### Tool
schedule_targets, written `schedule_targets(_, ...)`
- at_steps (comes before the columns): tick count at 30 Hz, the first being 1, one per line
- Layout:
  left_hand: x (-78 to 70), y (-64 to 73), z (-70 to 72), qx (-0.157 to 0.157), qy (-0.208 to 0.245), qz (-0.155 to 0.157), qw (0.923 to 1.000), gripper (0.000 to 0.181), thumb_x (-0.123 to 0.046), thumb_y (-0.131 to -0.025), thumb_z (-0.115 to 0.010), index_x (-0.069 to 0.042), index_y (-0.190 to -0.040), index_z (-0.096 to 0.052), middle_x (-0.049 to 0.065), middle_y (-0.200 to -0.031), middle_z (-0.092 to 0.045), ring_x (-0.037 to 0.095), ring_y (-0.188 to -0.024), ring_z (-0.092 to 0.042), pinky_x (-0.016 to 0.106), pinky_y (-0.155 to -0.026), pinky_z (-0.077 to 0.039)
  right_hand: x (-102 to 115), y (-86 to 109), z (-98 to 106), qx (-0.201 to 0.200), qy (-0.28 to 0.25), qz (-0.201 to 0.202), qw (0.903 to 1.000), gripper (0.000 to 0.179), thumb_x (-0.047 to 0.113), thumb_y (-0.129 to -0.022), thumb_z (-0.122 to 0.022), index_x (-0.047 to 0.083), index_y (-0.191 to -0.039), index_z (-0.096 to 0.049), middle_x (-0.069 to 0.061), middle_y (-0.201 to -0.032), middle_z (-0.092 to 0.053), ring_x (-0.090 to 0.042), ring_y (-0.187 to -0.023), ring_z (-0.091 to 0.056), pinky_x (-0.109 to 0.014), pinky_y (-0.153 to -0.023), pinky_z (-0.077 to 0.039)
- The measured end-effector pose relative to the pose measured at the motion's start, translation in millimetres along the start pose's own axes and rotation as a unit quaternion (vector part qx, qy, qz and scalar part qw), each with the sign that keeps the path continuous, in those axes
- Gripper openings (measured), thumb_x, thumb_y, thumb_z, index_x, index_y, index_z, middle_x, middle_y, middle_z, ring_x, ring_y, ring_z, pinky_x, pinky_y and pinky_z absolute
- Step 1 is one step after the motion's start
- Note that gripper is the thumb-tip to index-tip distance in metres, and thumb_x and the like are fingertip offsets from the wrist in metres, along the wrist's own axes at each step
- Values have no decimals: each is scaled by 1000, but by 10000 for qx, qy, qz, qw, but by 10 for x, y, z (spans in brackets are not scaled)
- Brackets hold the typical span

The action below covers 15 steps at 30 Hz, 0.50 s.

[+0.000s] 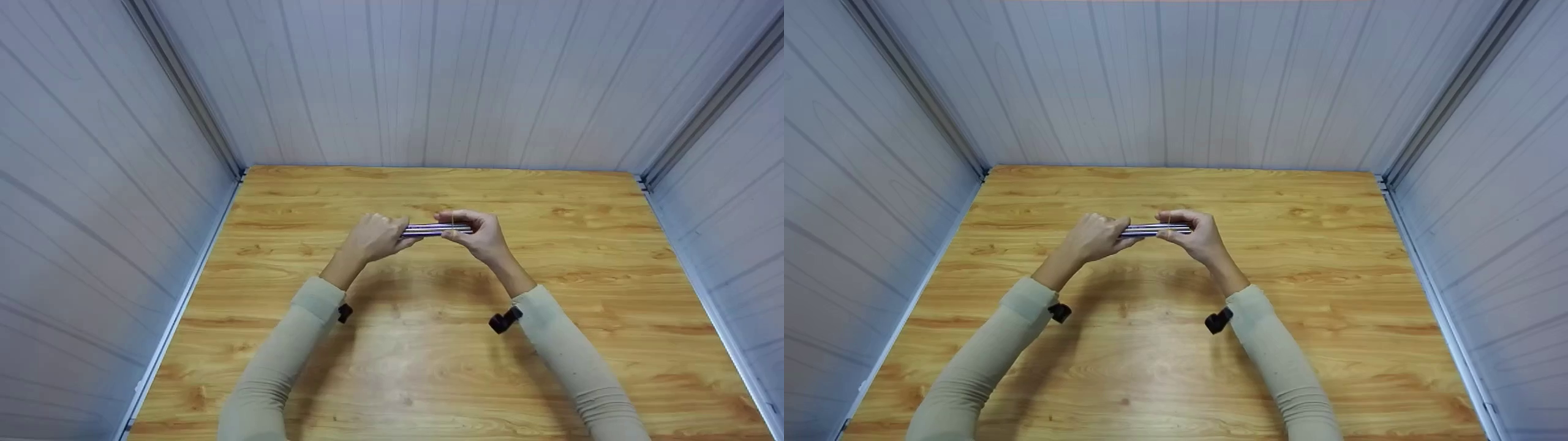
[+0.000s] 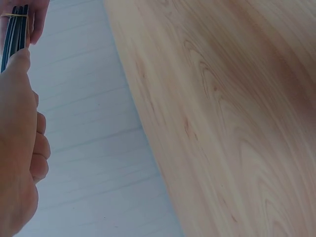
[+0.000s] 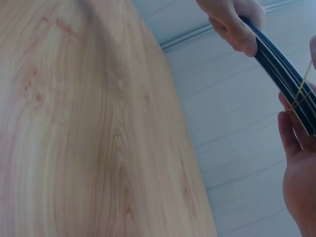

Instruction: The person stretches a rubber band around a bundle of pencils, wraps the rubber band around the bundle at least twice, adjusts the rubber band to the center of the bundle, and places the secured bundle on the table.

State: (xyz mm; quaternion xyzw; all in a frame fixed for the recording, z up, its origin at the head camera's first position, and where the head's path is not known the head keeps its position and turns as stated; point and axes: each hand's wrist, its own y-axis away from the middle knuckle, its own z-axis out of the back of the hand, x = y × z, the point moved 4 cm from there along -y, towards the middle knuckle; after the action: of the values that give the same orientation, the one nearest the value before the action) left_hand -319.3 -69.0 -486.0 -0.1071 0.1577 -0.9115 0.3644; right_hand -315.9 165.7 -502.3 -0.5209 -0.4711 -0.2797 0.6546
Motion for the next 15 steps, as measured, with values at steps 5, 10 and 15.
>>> schedule_targets(5, 10, 5, -6, 162, 171, 128, 9996, 47, -53, -110, -69, -9, -96, -66, 8, -72, -73, 22, -57, -59, 43, -55, -54, -9, -2, -18, 89, 34, 33, 9999, 37, -7, -96, -83, -23, -126, -71, 8, -119, -87, -5, -108, -83, -19, -87, -66)
schedule_targets(10, 24, 15, -43, 362, 276, 210, 9987, 49, -56, -110, -67, -9, -96, -68, 9, -73, -74, 22, -58, -57, 45, -58, -56, -11, -5, -31, 107, 312, -55, 9994, 32, -3, -97, -84, -20, -123, -75, 4, -116, -88, -3, -104, -83, -18, -84, -65)
schedule_targets(15, 57, 42, -118, 737, 273, 285, 9965, 51, -57, -112, -64, -9, -94, -68, 1, -66, -59, 16, -59, -41, 41, -59, -48, -2, -20, -41, -54, 854, -68, 9963, 21, -5, -97, -81, -12, -118, -82, -28, -118, -83, -5, -105, -84, -19, -86, -65)
